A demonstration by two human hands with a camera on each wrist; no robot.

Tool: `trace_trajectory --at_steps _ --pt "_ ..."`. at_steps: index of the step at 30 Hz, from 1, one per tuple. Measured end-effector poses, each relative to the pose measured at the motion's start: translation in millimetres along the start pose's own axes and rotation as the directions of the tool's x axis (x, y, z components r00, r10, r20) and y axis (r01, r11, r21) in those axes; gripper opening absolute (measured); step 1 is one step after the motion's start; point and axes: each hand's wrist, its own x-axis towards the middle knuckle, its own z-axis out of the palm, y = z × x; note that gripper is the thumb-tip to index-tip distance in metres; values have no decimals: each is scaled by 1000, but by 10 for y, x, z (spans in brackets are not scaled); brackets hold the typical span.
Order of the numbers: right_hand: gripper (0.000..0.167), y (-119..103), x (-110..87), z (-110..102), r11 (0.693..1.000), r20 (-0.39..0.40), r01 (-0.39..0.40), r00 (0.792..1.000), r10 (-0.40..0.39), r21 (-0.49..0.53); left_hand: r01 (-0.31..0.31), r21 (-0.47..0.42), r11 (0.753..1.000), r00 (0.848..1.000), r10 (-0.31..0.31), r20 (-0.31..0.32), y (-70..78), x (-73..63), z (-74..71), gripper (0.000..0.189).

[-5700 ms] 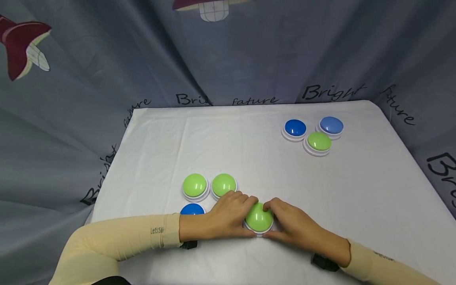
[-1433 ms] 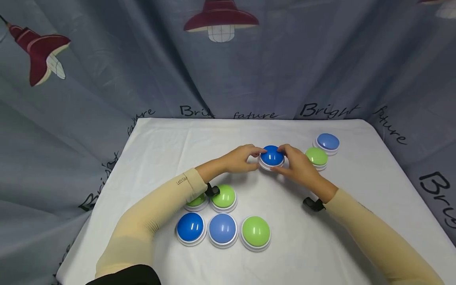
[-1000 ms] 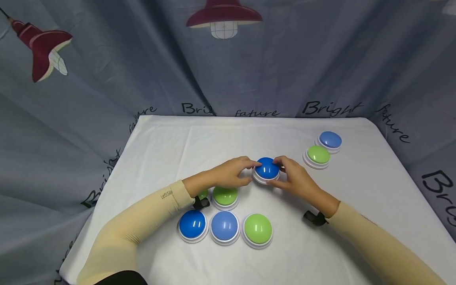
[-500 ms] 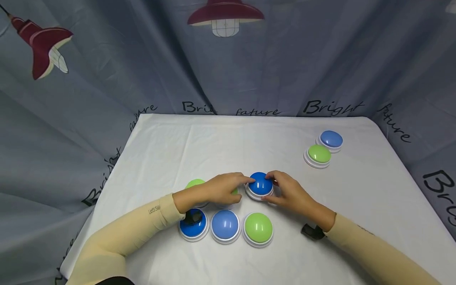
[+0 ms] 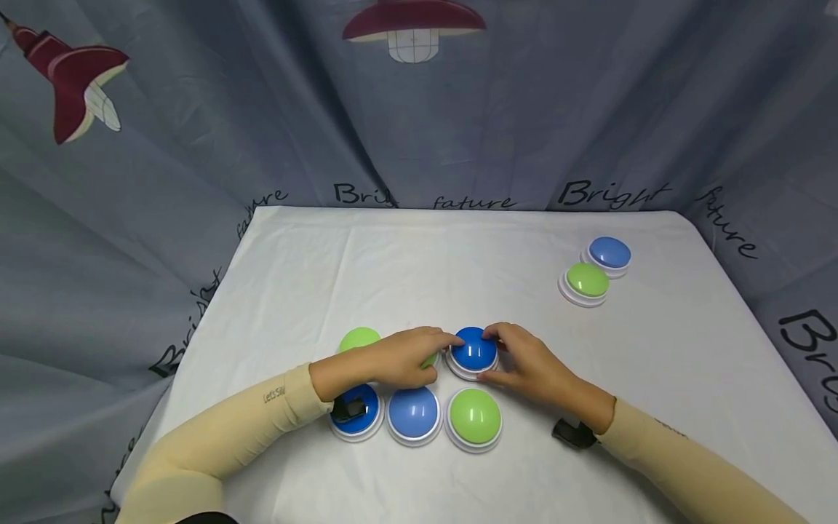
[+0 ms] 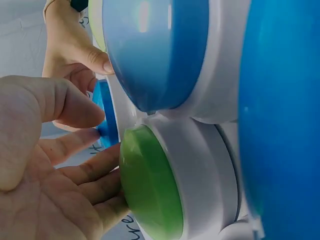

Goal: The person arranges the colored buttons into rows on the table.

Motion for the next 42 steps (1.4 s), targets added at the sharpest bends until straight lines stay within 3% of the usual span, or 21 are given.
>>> trace_trajectory --at_steps 16,27,33,37,42 --pt "62 -35 -14 -47 999 22 19 1000 -18 -42 -19 115 993 1000 18 12 69 -9 -24 61" --pt "62 -63 -34 26 997 64 14 998 -9 -71 -25 265 964 1000 19 23 79 52 48 56" --pt "63 -53 -31 -59 1000 140 9 990 -5 -27 -8 277 961 996 -16 84 77 183 -19 44" --pt "63 -33 -49 -124 1000 181 -9 983 11 -15 -2 299 954 996 -23 82 35 316 -65 36" --pt "55 2 -63 -199 999 171 -50 984 53 -21 11 263 965 996 -35 86 -22 505 -119 30"
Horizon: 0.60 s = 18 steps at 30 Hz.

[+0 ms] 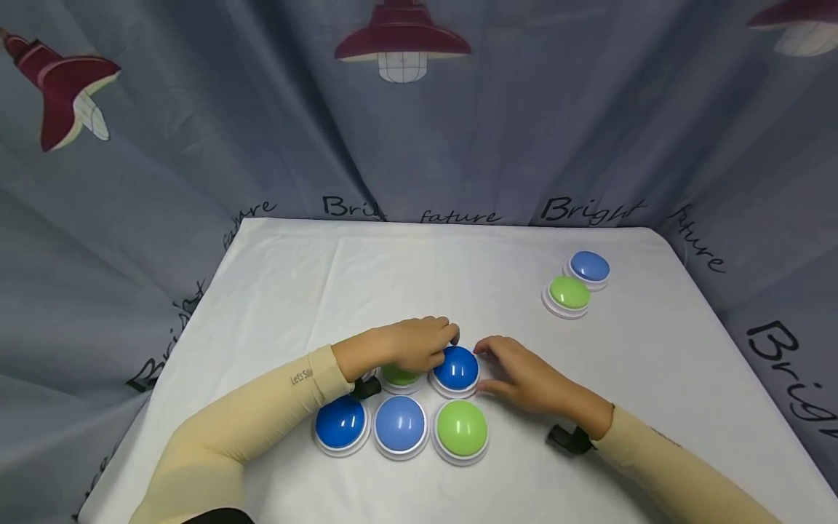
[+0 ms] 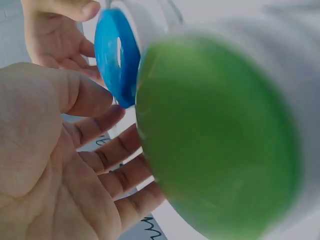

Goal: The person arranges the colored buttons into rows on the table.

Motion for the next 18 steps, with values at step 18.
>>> trace_trajectory --at_steps 18 --pt "38 775 -104 -578 958 -327 -281 912 249 -57 -130 -173 976 985 108 -134 13 1060 -333 41"
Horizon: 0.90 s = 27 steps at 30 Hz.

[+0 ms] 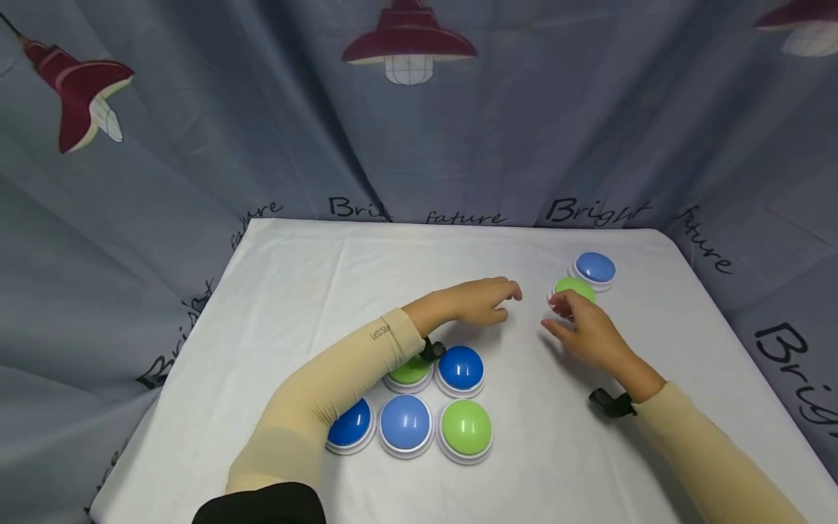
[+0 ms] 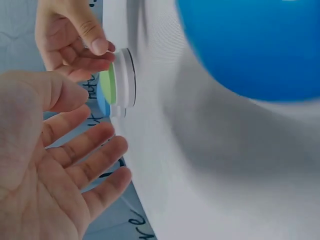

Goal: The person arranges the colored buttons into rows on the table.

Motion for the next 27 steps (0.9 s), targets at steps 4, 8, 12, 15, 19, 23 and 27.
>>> trace_trajectory --at_steps 4,8,12,15,19,23,27 --pt "37 142 2 -88 1000 -42 -18 999 17 -24 -4 4 1000 1000 4 -7 11 206 40 43" --pt "38 253 7 -151 999 -62 -25 998 23 -39 10 15 1000 1000 -10 -21 45 363 73 46" --pt "38 339 10 -214 999 -89 -34 996 30 -35 45 3 999 998 -45 -43 75 497 119 49" --pt "35 407 23 -253 999 -108 -42 993 41 -3 82 -45 996 995 -84 -54 82 580 155 52" --pt "31 517 42 -277 998 -118 -51 992 55 38 120 -117 986 989 -129 -75 60 684 198 56" --pt "31 622 42 -286 994 -69 -84 994 89 67 128 -185 974 985 -147 -94 24 791 253 57" --pt "39 686 44 -279 992 -5 -97 995 98 75 108 -251 962 987 -135 -90 31 879 315 56"
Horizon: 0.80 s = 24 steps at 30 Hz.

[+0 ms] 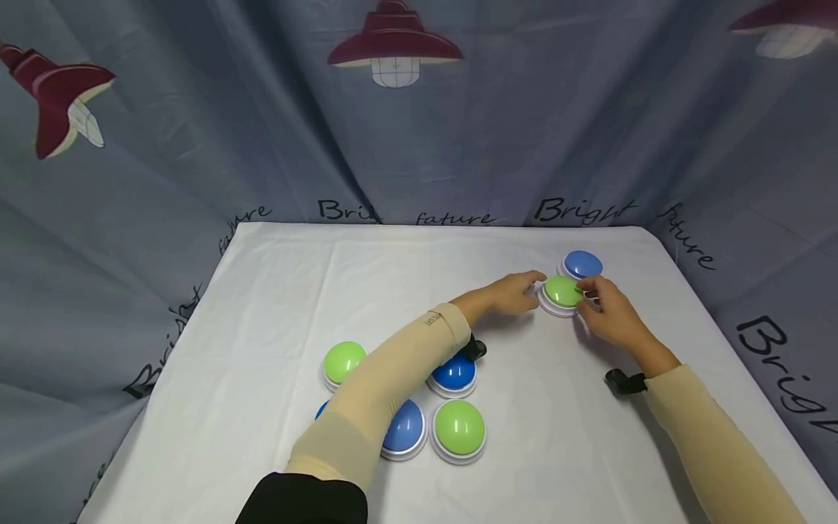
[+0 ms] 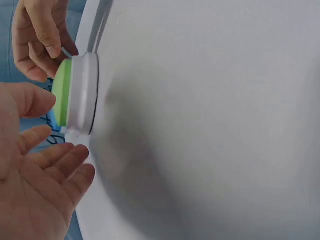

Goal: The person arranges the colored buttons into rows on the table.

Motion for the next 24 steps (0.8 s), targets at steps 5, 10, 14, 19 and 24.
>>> trace_trajectory --at_steps 5,10,14,19,24 --pt "57 20 26 72 999 22 4 1000 -3 -54 -18 -54 998 999 20 35 16 44 82 59" --pt "64 15 58 128 996 0 -47 999 47 -74 -12 -64 998 999 15 34 6 60 115 62" --pt "64 4 63 139 996 -13 -55 998 54 -71 -22 -74 997 1000 24 19 -5 39 103 63" --pt "66 -62 42 140 997 -25 -53 998 52 -51 -46 -144 988 999 42 -27 -23 -18 57 62" --pt "66 -174 -25 122 999 -40 -22 999 20 -46 -83 -182 980 997 81 -18 26 -149 -35 63"
